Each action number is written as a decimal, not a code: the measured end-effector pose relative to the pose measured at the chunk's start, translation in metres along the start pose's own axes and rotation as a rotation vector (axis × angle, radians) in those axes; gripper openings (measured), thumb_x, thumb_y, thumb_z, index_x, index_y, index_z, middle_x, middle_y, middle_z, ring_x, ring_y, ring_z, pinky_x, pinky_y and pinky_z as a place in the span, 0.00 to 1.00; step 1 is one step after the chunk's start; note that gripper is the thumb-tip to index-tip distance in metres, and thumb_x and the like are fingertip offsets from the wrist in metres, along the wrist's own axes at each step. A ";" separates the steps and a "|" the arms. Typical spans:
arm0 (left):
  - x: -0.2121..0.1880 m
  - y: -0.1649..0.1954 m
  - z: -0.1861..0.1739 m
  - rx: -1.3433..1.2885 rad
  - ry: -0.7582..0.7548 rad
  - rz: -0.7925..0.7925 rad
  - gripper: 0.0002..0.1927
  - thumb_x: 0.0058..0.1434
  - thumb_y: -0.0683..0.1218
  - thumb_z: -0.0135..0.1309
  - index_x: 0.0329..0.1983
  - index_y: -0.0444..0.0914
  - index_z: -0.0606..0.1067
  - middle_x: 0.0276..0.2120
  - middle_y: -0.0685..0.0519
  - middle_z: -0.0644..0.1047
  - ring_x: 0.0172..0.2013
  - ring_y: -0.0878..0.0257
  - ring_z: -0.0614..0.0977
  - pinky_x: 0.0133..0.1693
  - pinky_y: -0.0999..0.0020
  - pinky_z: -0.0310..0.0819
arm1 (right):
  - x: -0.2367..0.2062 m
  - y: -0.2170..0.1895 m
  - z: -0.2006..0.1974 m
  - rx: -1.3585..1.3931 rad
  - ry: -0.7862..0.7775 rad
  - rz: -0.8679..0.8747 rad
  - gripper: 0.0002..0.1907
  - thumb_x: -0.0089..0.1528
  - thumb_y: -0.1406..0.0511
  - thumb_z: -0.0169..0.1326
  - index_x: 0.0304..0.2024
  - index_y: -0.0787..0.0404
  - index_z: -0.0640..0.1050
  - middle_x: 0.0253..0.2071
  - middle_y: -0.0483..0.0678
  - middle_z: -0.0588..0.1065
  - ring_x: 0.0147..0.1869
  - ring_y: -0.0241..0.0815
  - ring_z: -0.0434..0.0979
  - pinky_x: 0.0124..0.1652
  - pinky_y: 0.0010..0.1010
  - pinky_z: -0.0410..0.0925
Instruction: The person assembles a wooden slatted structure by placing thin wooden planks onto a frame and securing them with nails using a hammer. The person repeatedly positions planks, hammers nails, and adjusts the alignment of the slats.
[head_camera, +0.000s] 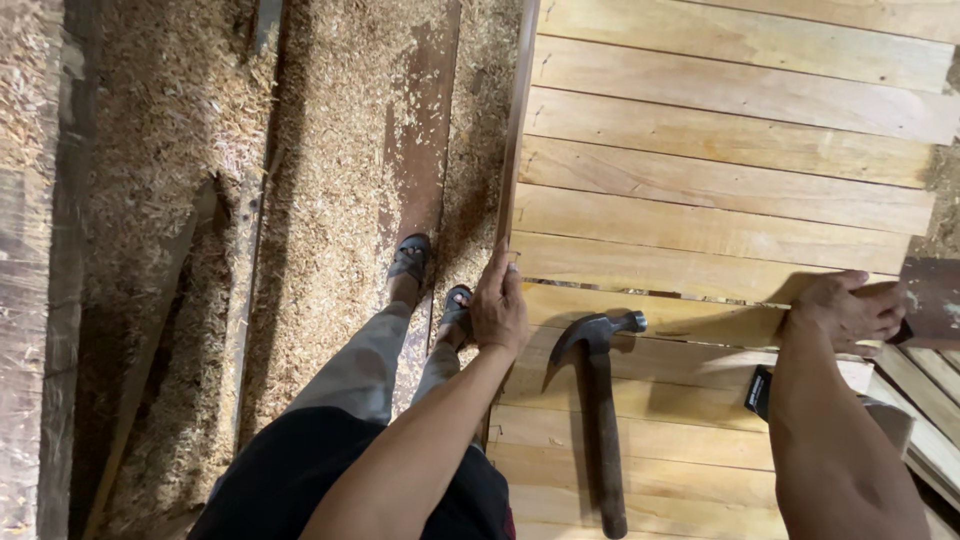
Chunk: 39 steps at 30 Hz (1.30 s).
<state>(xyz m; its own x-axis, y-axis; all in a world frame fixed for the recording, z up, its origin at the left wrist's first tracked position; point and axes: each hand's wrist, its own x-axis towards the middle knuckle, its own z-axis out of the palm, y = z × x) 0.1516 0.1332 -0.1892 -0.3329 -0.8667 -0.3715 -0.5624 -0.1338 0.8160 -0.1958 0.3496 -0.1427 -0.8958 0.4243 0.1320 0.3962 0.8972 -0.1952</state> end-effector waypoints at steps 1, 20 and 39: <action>0.000 0.000 0.000 0.005 -0.005 -0.022 0.25 0.72 0.53 0.40 0.72 0.53 0.65 0.67 0.50 0.72 0.62 0.52 0.75 0.61 0.61 0.69 | -0.002 -0.002 -0.001 -0.007 0.034 -0.068 0.29 0.74 0.50 0.41 0.74 0.51 0.58 0.75 0.52 0.52 0.78 0.56 0.48 0.69 0.59 0.45; 0.003 0.014 -0.014 0.007 -0.128 -0.159 0.25 0.72 0.60 0.37 0.71 0.58 0.66 0.65 0.57 0.74 0.53 0.58 0.83 0.53 0.66 0.78 | -0.312 0.087 -0.118 0.130 -0.388 -0.654 0.23 0.60 0.55 0.64 0.50 0.63 0.76 0.46 0.57 0.75 0.53 0.58 0.74 0.49 0.47 0.69; 0.005 0.012 -0.016 -0.382 -0.118 -0.148 0.25 0.70 0.56 0.44 0.68 0.48 0.70 0.67 0.51 0.73 0.59 0.56 0.80 0.59 0.68 0.73 | -0.341 0.067 -0.135 0.812 -0.930 -0.520 0.08 0.70 0.64 0.48 0.42 0.64 0.71 0.23 0.51 0.67 0.23 0.41 0.65 0.25 0.36 0.60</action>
<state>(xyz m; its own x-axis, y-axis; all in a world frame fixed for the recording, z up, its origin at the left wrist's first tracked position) 0.1557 0.1196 -0.1740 -0.3670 -0.7666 -0.5268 -0.2971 -0.4401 0.8474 0.1633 0.2814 -0.0697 -0.8366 -0.4735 -0.2755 0.0293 0.4636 -0.8856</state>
